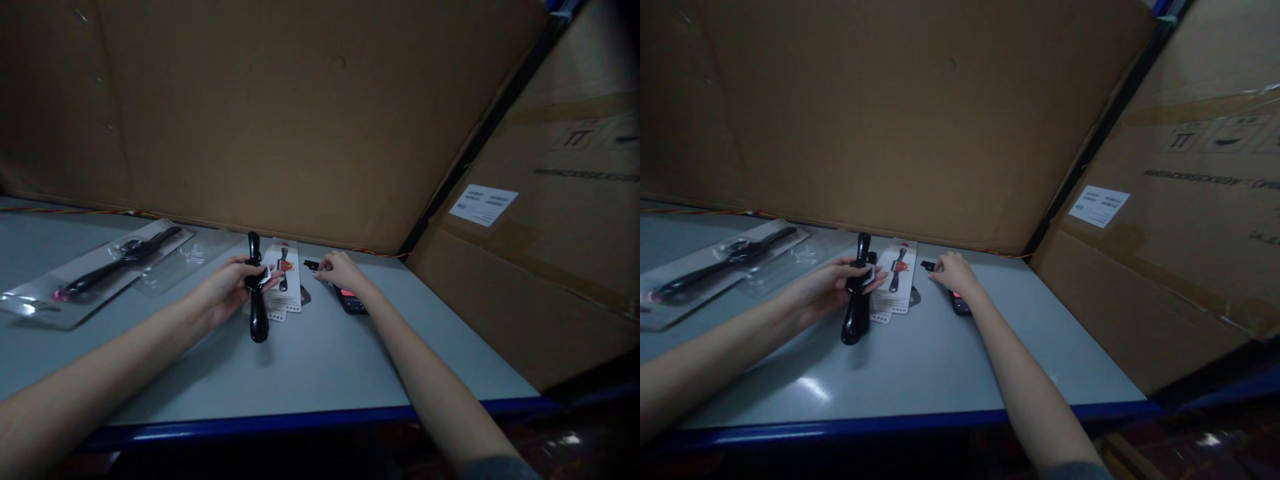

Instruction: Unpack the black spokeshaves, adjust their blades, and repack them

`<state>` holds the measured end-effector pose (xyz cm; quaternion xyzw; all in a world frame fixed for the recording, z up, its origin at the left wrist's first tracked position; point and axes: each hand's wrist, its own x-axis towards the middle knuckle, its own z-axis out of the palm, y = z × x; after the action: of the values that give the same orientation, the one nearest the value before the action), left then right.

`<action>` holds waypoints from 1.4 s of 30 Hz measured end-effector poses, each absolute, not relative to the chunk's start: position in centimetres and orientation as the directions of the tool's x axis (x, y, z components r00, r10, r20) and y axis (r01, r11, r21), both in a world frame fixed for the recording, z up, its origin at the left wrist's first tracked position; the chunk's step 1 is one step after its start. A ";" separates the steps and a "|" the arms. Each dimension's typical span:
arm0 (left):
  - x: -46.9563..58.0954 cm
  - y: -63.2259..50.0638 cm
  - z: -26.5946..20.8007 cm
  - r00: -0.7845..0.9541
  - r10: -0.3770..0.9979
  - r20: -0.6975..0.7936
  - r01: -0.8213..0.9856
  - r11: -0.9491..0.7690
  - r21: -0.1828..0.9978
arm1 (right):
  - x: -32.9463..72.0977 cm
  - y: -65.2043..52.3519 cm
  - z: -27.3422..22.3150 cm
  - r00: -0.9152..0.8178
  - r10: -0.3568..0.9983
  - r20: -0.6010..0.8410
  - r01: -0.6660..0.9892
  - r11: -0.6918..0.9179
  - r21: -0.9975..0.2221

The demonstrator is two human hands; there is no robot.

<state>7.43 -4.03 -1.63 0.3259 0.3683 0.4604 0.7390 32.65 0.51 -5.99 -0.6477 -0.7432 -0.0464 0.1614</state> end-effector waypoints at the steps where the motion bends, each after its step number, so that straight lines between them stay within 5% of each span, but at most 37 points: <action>1: 7.5 -4.1 -1.6 0.317 0.915 -0.248 -0.439 0.373 0.817 | 32.5 0.5 -6.1 -0.112 0.947 0.302 0.979 0.157 -0.127; 12: 7.3 -3.7 -2.1 0.457 0.816 -0.354 -0.443 0.555 0.704 | 30.6 -0.4 -5.2 -0.176 0.897 0.406 0.976 0.213 -0.047; 15: 7.5 -4.3 -1.6 0.447 0.823 -0.350 -0.406 0.536 0.741 | 29.5 -1.0 -4.6 -0.140 0.887 0.440 0.889 0.308 -0.339; 18: 7.9 -4.7 -1.4 0.438 0.844 -0.309 -0.372 0.483 0.793 | 27.4 -2.3 -3.7 -0.146 0.909 0.391 0.513 0.408 -0.755; 22: 8.0 -4.8 -1.6 0.440 0.862 -0.252 -0.318 0.412 0.854 | 24.2 -4.4 -2.6 -0.273 0.925 0.264 0.225 0.328 -0.917; 36: 8.2 -5.1 -2.2 0.458 0.864 -0.206 -0.228 0.339 0.913 | 22.5 -5.2 -3.6 -0.247 0.900 0.358 0.460 0.434 -0.775; 42: 8.2 -5.1 -2.4 0.446 0.875 -0.189 -0.253 0.326 0.911 | 22.1 -5.6 -3.5 -0.290 0.828 0.480 0.601 0.548 -0.582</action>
<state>8.17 -5.07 -2.40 0.4341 0.3584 0.3855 0.7311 22.11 -5.57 -3.50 -0.4523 -0.7898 0.1462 0.3876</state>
